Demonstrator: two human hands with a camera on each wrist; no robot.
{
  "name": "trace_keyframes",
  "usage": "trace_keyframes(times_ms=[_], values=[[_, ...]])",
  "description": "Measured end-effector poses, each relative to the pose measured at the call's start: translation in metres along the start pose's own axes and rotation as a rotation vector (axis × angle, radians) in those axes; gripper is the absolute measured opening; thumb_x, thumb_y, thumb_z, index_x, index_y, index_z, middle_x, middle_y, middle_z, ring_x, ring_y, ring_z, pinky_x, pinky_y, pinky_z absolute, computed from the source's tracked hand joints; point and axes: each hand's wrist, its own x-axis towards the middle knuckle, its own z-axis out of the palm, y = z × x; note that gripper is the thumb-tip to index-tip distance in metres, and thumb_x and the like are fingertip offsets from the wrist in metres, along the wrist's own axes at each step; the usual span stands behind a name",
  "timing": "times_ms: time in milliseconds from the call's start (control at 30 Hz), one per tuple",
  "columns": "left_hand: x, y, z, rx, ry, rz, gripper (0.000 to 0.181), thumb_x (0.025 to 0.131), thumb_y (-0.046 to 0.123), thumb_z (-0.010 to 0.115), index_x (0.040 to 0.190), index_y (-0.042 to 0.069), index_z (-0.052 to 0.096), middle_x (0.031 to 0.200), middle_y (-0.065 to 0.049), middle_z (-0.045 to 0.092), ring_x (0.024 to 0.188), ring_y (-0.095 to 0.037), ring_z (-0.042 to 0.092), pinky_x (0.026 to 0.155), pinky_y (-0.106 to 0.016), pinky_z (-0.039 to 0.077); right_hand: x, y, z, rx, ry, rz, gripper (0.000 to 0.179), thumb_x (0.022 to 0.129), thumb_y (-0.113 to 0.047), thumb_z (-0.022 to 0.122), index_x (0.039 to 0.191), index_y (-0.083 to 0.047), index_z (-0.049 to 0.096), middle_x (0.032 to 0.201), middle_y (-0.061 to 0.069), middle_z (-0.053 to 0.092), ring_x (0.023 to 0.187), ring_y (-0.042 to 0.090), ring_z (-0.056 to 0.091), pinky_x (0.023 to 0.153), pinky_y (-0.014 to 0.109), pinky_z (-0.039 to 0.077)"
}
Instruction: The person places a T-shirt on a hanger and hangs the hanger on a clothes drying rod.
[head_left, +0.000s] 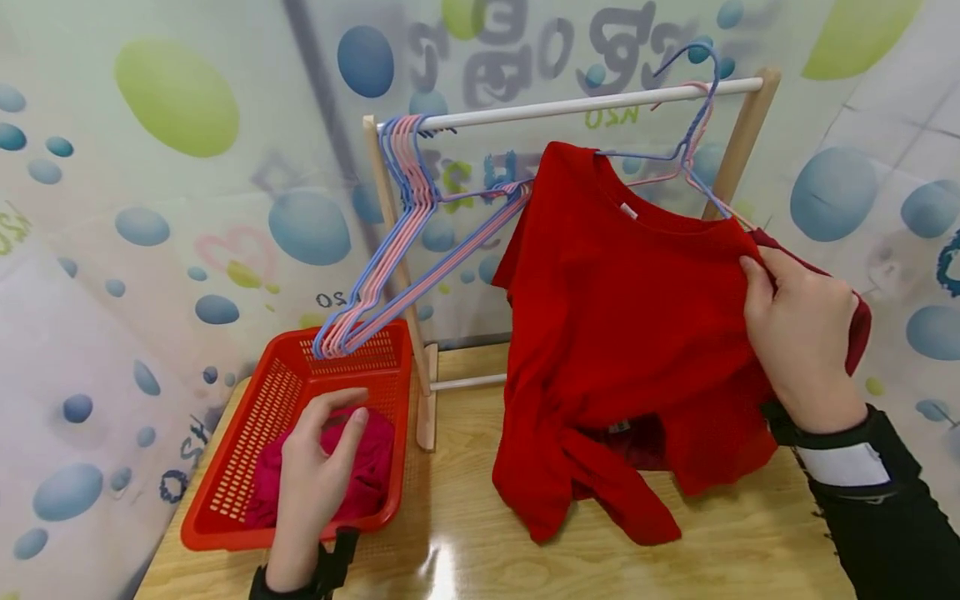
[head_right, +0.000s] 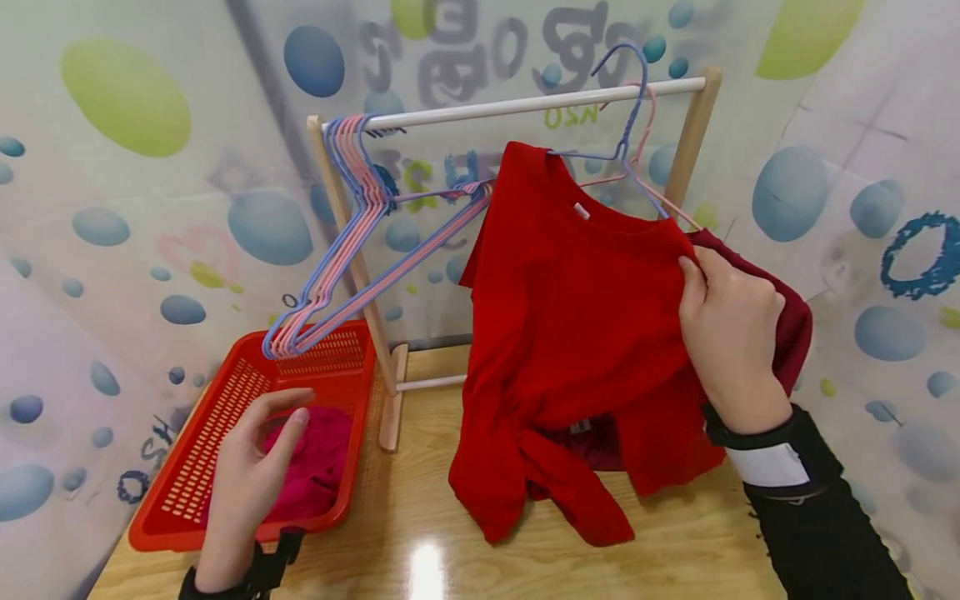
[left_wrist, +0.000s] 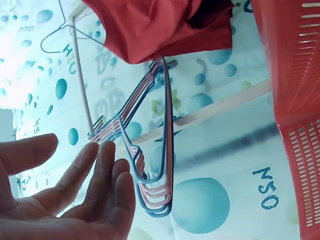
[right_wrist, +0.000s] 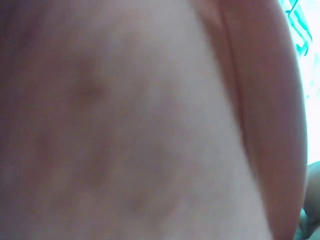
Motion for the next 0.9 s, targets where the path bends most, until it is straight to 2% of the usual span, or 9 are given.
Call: trace_keyframes(times_ms=[233,467,667,900], values=[[0.0,-0.001,-0.003,0.003,-0.002,-0.006,0.025,0.099,0.012,0.066,0.122,0.003,0.071,0.118,-0.007,0.073,0.102,-0.004,0.06,0.088,-0.01,0.044,0.008,-0.002,0.005,-0.003,-0.029,-0.011,0.042,0.104,-0.022,0.053,0.123,0.012,0.07,0.11,0.039,0.068,0.087,0.061,0.057,0.08,0.074,0.047],[0.0,-0.001,-0.003,0.009,0.007,-0.001,0.024,0.099,0.011,0.066,0.121,0.002,0.071,0.117,-0.007,0.073,0.104,-0.012,0.063,0.088,-0.008,0.043,0.012,-0.001,0.01,-0.011,-0.07,-0.023,0.041,0.104,-0.021,0.052,0.122,0.013,0.07,0.107,0.04,0.068,0.087,0.062,0.056,0.076,0.074,0.045],[0.0,-0.001,-0.003,0.01,0.009,-0.004,0.024,0.099,0.012,0.066,0.12,0.002,0.071,0.117,-0.007,0.073,0.103,-0.005,0.061,0.088,-0.007,0.043,0.014,-0.004,0.01,-0.046,-0.118,-0.007,0.041,0.104,-0.019,0.052,0.125,0.013,0.068,0.108,0.041,0.067,0.087,0.064,0.054,0.076,0.073,0.045],[-0.001,0.001,-0.005,0.01,0.006,-0.023,0.024,0.099,0.012,0.066,0.121,0.003,0.071,0.117,-0.007,0.073,0.103,-0.005,0.061,0.088,-0.008,0.044,0.015,-0.006,0.01,-0.083,-0.198,0.0,0.041,0.104,-0.018,0.052,0.127,0.013,0.066,0.109,0.041,0.066,0.086,0.062,0.056,0.076,0.073,0.048]])
